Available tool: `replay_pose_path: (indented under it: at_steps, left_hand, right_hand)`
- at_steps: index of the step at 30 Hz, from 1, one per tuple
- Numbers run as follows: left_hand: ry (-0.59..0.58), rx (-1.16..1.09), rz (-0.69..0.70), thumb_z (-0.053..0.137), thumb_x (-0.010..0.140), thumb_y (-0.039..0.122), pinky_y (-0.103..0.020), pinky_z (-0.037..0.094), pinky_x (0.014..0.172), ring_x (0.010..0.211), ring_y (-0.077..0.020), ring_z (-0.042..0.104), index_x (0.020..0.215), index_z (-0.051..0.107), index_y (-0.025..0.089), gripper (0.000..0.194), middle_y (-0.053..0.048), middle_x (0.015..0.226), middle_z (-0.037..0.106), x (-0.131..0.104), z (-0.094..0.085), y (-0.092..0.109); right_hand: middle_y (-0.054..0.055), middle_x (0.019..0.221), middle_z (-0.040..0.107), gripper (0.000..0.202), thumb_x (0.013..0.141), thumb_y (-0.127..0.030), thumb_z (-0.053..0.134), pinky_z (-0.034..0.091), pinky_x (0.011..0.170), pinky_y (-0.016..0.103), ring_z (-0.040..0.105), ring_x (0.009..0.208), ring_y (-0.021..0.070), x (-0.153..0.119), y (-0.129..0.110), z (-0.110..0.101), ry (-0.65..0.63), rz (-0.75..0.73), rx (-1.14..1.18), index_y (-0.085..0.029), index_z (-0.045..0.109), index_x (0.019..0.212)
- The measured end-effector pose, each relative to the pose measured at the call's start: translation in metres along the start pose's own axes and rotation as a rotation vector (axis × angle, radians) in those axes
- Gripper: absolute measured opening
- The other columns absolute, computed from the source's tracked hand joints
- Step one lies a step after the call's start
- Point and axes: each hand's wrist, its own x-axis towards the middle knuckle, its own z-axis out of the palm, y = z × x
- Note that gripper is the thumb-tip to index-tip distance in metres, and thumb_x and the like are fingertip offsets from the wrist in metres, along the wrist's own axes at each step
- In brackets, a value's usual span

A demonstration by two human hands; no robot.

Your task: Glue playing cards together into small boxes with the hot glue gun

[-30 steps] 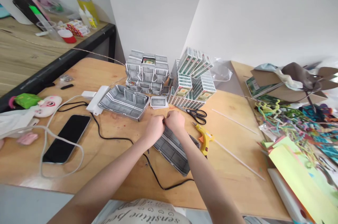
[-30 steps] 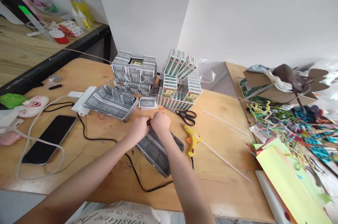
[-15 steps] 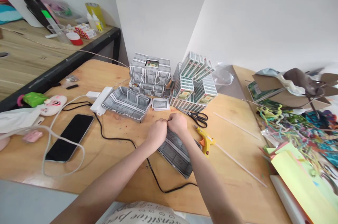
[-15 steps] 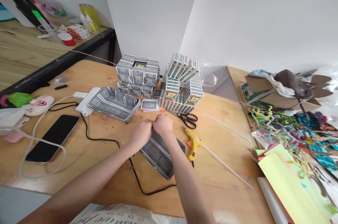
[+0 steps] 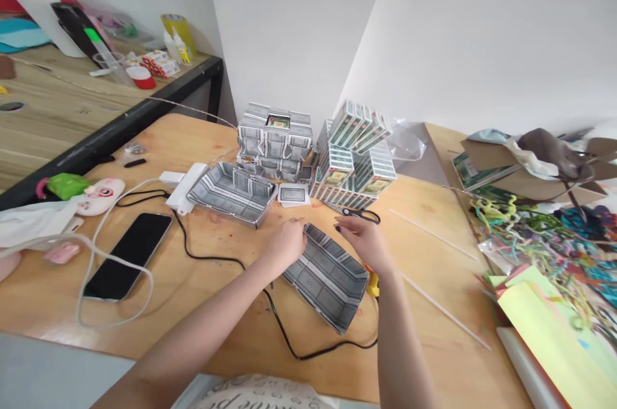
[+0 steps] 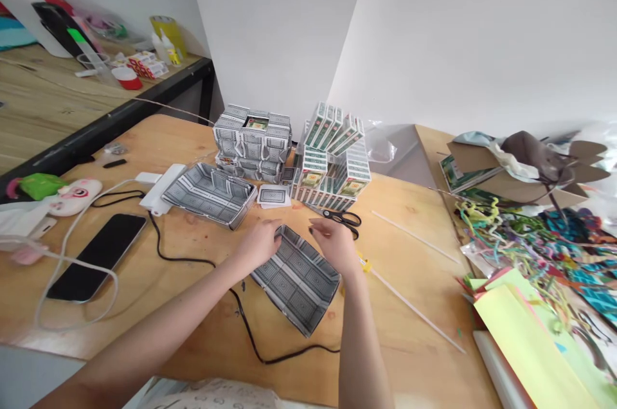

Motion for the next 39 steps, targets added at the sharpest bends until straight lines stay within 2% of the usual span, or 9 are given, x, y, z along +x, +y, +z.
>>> replay_pose_path:
  at_steps: [4, 8, 11, 18, 23, 28, 32, 35, 39]
  left_hand:
    - [-0.043, -0.024, 0.223, 0.052, 0.071, 0.005, -0.028, 0.042, 0.089, 0.107, -0.0195, 0.055, 0.118, 0.051, 0.019, 0.049, -0.009, 0.117, 0.058, 0.014, -0.007, 0.002]
    - [-0.166, 0.088, 0.176, 0.047, 0.07, 0.002, -0.035, 0.046, 0.077, 0.085, -0.0245, 0.063, 0.081, 0.066, 0.015, 0.026, -0.013, 0.082, 0.067, 0.031, -0.011, 0.005]
    - [-0.155, 0.139, 0.109, 0.047, 0.07, 0.002, -0.035, 0.045, 0.074, 0.084, -0.0256, 0.062, 0.074, 0.067, 0.014, 0.023, -0.014, 0.078, 0.066, 0.034, -0.016, 0.0]
    - [-0.053, 0.226, -0.135, 0.046, 0.073, 0.011, -0.035, 0.047, 0.066, 0.077, -0.0282, 0.064, 0.084, 0.065, 0.015, 0.022, -0.014, 0.077, 0.067, -0.009, -0.026, -0.03]
    - [-0.075, 0.17, -0.293, 0.044, 0.073, 0.008, -0.032, 0.046, 0.06, 0.072, -0.0285, 0.065, 0.081, 0.062, 0.014, 0.02, -0.015, 0.074, 0.066, -0.041, -0.027, -0.03]
    - [-0.155, 0.137, -0.316, 0.041, 0.076, 0.008, -0.029, 0.044, 0.057, 0.072, -0.026, 0.066, 0.09, 0.059, 0.013, 0.022, -0.015, 0.074, 0.066, -0.056, -0.029, -0.017]
    - [-0.244, 0.028, -0.156, 0.05, 0.077, 0.025, -0.03, 0.044, 0.06, 0.075, -0.0256, 0.065, 0.087, 0.06, 0.016, 0.016, -0.012, 0.079, 0.068, -0.064, -0.033, -0.016]
    - [-0.278, -0.144, -0.104, 0.049, 0.078, 0.039, -0.028, 0.044, 0.06, 0.073, -0.0237, 0.065, 0.075, 0.06, 0.018, 0.024, -0.009, 0.077, 0.068, -0.064, -0.034, -0.02]
    - [-0.18, -0.475, -0.134, 0.047, 0.08, 0.031, -0.026, 0.047, 0.071, 0.084, -0.0186, 0.065, 0.097, 0.057, 0.019, 0.023, -0.006, 0.092, 0.069, -0.054, -0.027, -0.024]
  right_hand:
    - [0.009, 0.085, 0.071, 0.029, 0.071, -0.037, 0.06, 0.05, 0.081, 0.037, 0.066, 0.085, 0.0232, -0.038, 0.022, -0.011, 0.241, 0.133, 0.281, -0.016, 0.069, 0.09]
    - [0.009, 0.082, 0.072, 0.032, 0.064, -0.041, 0.067, 0.052, 0.079, 0.039, 0.066, 0.083, 0.0266, -0.065, 0.032, -0.006, 0.435, 0.255, 0.301, -0.016, 0.071, 0.083]
    - [0.009, 0.078, 0.072, 0.035, 0.063, -0.044, 0.068, 0.052, 0.077, 0.039, 0.066, 0.083, 0.0279, -0.073, 0.034, -0.007, 0.499, 0.304, 0.313, -0.016, 0.072, 0.083]
    - [0.012, 0.075, 0.071, 0.051, 0.076, -0.057, 0.05, 0.053, 0.075, 0.036, 0.068, 0.075, 0.0232, -0.069, 0.035, -0.009, 0.446, 0.267, 0.53, -0.012, 0.068, 0.093]
    - [0.013, 0.093, 0.069, 0.054, 0.076, -0.058, 0.049, 0.055, 0.063, 0.03, 0.067, 0.08, 0.0225, -0.058, 0.037, 0.003, 0.392, 0.286, 0.446, -0.013, 0.063, 0.102]
    - [0.012, 0.107, 0.064, 0.06, 0.076, -0.055, 0.049, 0.056, 0.058, 0.029, 0.067, 0.083, 0.0223, -0.058, 0.037, 0.037, 0.249, 0.373, 0.456, -0.016, 0.05, 0.122]
    - [0.01, 0.123, 0.056, 0.06, 0.076, -0.046, 0.053, 0.052, 0.083, 0.035, 0.057, 0.107, 0.0232, -0.063, 0.032, 0.061, 0.184, 0.241, 0.512, -0.018, 0.044, 0.129]
    - [0.008, 0.128, 0.051, 0.052, 0.078, -0.043, 0.052, 0.041, 0.098, 0.037, 0.049, 0.117, 0.0222, -0.062, 0.032, 0.059, 0.176, 0.196, 0.504, -0.017, 0.051, 0.123]
    - [0.006, 0.115, 0.062, 0.041, 0.078, -0.044, 0.051, 0.04, 0.099, 0.038, 0.052, 0.113, 0.0224, -0.058, 0.038, 0.047, 0.127, 0.244, 0.474, -0.02, 0.062, 0.11]
